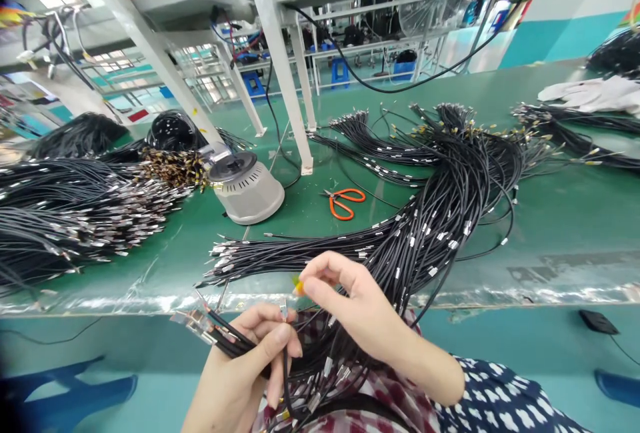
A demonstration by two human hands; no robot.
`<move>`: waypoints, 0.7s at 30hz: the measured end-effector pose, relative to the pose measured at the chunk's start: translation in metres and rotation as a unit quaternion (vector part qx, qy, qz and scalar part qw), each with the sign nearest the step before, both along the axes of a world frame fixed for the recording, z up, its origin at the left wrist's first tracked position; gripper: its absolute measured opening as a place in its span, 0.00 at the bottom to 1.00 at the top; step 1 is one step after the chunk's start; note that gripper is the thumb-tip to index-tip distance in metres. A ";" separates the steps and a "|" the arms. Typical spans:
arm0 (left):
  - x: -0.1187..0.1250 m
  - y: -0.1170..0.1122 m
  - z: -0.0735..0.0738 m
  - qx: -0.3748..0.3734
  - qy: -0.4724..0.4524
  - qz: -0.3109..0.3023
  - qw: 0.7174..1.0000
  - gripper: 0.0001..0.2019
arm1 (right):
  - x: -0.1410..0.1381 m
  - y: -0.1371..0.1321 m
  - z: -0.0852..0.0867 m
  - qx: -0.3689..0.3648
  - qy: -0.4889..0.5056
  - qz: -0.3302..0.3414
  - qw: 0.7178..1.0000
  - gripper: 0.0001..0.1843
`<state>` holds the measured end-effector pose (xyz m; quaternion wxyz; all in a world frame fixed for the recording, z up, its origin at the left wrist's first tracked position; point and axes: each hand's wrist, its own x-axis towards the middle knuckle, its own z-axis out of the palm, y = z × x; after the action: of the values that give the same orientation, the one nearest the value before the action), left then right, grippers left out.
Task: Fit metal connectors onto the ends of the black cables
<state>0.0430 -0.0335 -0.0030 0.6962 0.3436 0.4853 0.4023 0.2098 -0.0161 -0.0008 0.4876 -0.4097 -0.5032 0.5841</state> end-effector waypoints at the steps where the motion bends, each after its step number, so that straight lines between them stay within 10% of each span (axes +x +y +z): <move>1: 0.000 0.000 0.000 0.002 -0.003 0.005 1.000 0.08 | 0.004 0.001 0.003 -0.010 0.005 0.008 1.000 0.06; 21: 0.003 -0.003 0.007 0.032 0.056 -0.016 0.998 0.13 | 0.019 0.013 0.027 0.012 -0.152 0.178 0.972 0.15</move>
<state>0.0462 -0.0368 0.0039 0.6625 0.3953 0.5053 0.3866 0.2286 -0.0026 0.0265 0.2986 -0.3916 -0.6428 0.5867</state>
